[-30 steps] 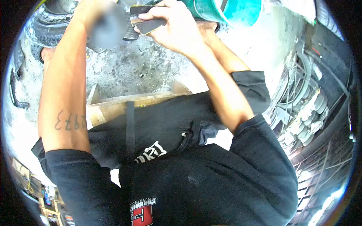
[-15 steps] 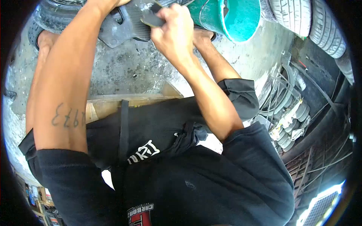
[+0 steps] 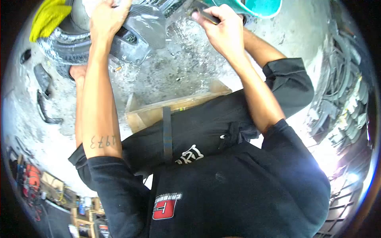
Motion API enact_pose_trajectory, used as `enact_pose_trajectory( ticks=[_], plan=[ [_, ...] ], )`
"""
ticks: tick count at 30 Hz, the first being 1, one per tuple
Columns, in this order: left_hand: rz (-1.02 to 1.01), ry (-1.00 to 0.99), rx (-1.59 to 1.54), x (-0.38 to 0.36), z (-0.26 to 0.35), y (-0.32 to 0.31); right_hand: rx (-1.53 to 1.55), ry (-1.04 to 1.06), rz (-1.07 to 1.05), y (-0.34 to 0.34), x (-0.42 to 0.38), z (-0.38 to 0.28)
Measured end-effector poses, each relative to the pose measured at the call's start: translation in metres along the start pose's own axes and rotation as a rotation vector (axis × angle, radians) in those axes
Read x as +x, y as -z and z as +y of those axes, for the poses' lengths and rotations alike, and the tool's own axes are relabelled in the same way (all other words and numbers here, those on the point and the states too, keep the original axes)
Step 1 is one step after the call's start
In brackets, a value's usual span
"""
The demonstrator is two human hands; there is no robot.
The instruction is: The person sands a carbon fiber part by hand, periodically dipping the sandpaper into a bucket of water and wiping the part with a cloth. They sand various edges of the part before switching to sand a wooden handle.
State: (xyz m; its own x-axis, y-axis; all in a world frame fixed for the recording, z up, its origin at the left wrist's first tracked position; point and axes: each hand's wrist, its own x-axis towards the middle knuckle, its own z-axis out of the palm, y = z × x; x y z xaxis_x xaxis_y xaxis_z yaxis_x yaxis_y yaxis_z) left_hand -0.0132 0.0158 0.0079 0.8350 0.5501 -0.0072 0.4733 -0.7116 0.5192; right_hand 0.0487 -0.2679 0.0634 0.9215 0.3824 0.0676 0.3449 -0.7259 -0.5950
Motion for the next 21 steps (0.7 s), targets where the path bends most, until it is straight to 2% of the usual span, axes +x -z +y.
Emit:
enact_pose_trajectory(
  ticks=[2,3,5,6,7,8,9,10,13,14,15,16,17,18,19,20,21],
  plan=[
    [-0.286,0.237,0.181,0.016,-0.010,0.018,0.035,0.351,-0.213,0.016,-0.008,0.009],
    [-0.138,0.168,0.085,0.020,-0.027,0.012,-0.023,0.495,-0.235,0.023,-0.009,0.011],
    [-0.200,0.337,-0.106,0.018,-0.005,0.031,-0.011,0.562,-0.523,0.050,-0.007,-0.013],
    [-0.229,0.384,-0.128,0.015,0.013,0.043,0.009,0.558,-0.510,0.059,-0.007,-0.023],
    [-0.227,0.379,-0.106,0.012,0.022,0.050,-0.122,0.679,-0.585,0.065,-0.006,-0.034],
    [-0.327,0.393,-0.172,0.010,0.030,0.054,-0.257,0.799,-0.657,0.071,-0.002,-0.041],
    [-0.428,0.409,-0.237,0.008,0.037,0.059,-0.239,0.798,-0.647,0.077,0.007,-0.042],
    [-0.528,0.427,-0.305,0.006,0.045,0.063,-0.241,0.885,-0.541,0.082,0.018,-0.040],
    [-0.633,0.541,-0.410,-0.008,0.075,0.068,-0.222,0.932,-0.526,0.104,0.054,-0.044],
    [-0.406,0.313,-0.511,-0.015,0.058,0.055,-0.103,0.935,-0.387,0.104,0.056,-0.038],
    [-0.394,0.321,-0.500,-0.007,0.040,0.052,0.021,0.932,-0.254,0.105,0.055,-0.033],
    [-0.597,0.423,-0.472,-0.002,0.042,0.059,0.036,0.945,-0.254,0.108,0.054,-0.029],
    [-0.796,0.524,-0.447,0.000,0.044,0.065,0.103,0.828,-0.259,0.113,0.052,-0.026],
    [-0.793,0.561,-0.506,-0.008,0.043,0.063,0.141,0.778,-0.263,0.116,0.051,-0.022],
    [-0.731,0.432,-0.638,-0.023,0.053,0.065,0.180,0.729,-0.266,0.120,0.051,-0.019],
    [-0.725,0.476,-0.581,-0.031,0.064,0.067,0.193,0.687,-0.250,0.122,0.049,-0.014],
    [-0.704,0.413,-0.554,-0.035,0.069,0.065,0.192,0.601,-0.292,0.122,0.053,-0.006]
  ],
)
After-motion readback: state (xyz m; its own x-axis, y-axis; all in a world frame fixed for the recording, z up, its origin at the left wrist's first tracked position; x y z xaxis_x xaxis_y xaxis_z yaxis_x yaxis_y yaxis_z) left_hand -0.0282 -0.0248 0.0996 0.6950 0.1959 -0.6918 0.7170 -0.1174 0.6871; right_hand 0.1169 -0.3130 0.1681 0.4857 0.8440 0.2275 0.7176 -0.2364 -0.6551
